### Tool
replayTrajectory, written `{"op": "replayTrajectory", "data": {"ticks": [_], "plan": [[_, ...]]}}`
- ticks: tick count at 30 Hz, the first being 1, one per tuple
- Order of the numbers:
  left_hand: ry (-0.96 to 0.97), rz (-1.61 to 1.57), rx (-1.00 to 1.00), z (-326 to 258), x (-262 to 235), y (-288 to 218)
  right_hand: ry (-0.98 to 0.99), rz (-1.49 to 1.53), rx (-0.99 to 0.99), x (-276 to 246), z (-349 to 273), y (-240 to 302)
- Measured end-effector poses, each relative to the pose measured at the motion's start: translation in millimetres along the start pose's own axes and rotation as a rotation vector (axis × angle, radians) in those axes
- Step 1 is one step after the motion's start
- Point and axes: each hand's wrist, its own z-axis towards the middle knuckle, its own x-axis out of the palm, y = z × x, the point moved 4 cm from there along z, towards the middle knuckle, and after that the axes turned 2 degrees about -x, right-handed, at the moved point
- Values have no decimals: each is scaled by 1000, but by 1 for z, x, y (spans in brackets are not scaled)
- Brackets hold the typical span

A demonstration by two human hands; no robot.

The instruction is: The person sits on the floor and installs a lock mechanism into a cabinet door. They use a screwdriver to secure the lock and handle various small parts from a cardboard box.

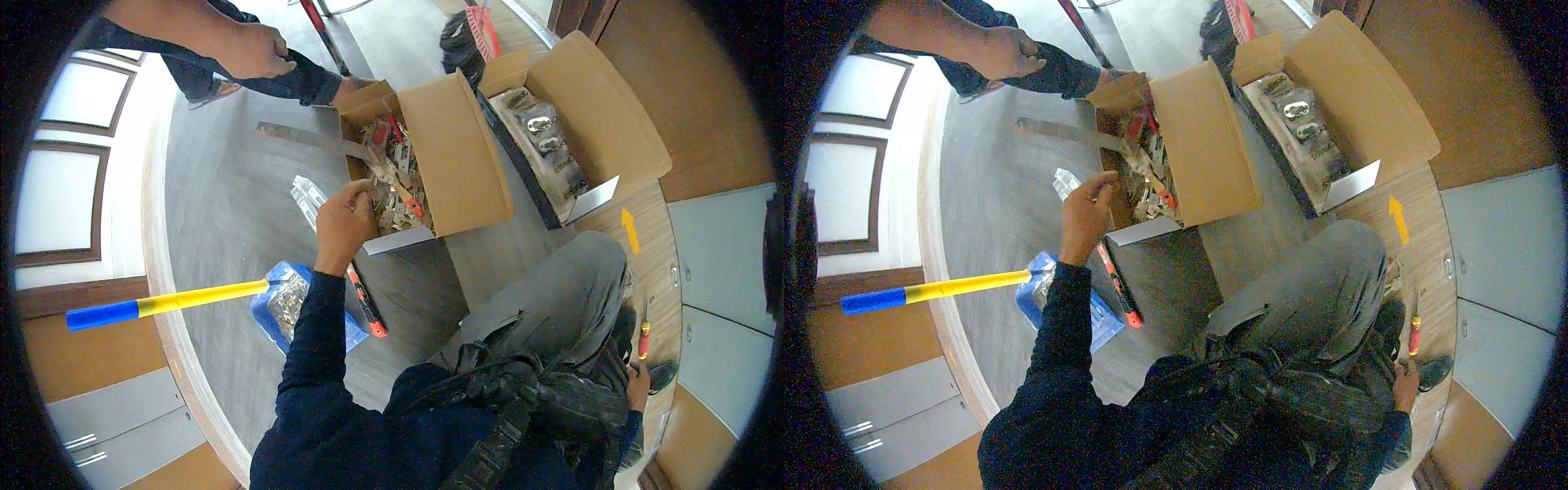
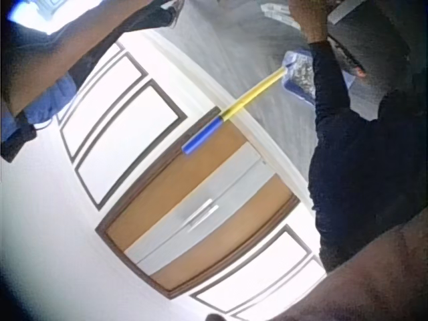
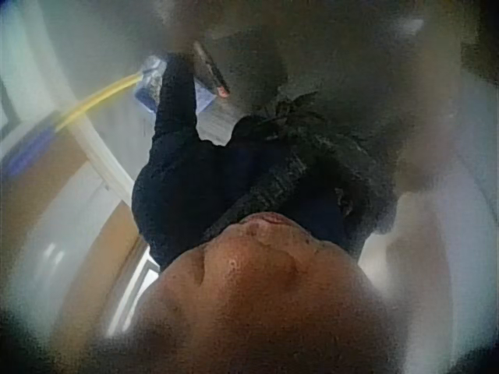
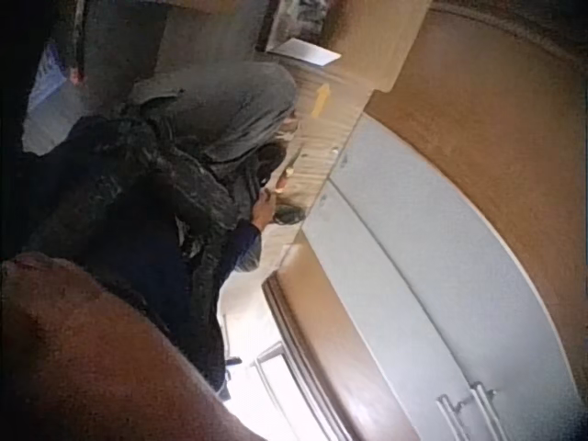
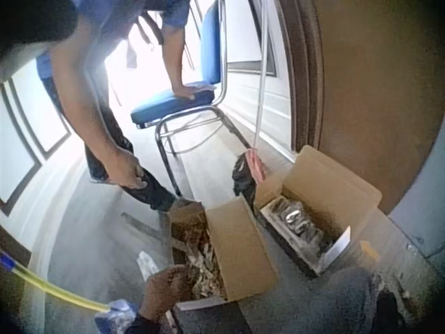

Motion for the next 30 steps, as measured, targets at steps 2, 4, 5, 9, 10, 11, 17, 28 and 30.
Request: {"op": "replayTrajectory", "data": {"ticks": [2,4,5,9,10,11,17,28,30], "plan": [[224,112,-19,-8,11,5,-47,-7,-6,0,0,-12],[451,227,-49,-30,19,18,-32,-39,7,-3,-4,0],[443,277,49,-43,21,14,-23,-53,13,-4,-6,5],[285,371,289,-84,42,-2,14,-119,3,-4,-1,1],[217,372,309,-88,44,-1,30,-126,12,-4,0,1],[167,359,330,-89,45,0,46,-134,22,-3,0,2],[94,162,235,-92,62,22,42,-191,-100,-4,6,-22],[121,-165,-58,-30,32,65,11,-135,-65,-11,-5,10],[64,-113,26,-14,30,66,19,-141,-56,-9,-9,21]]}}
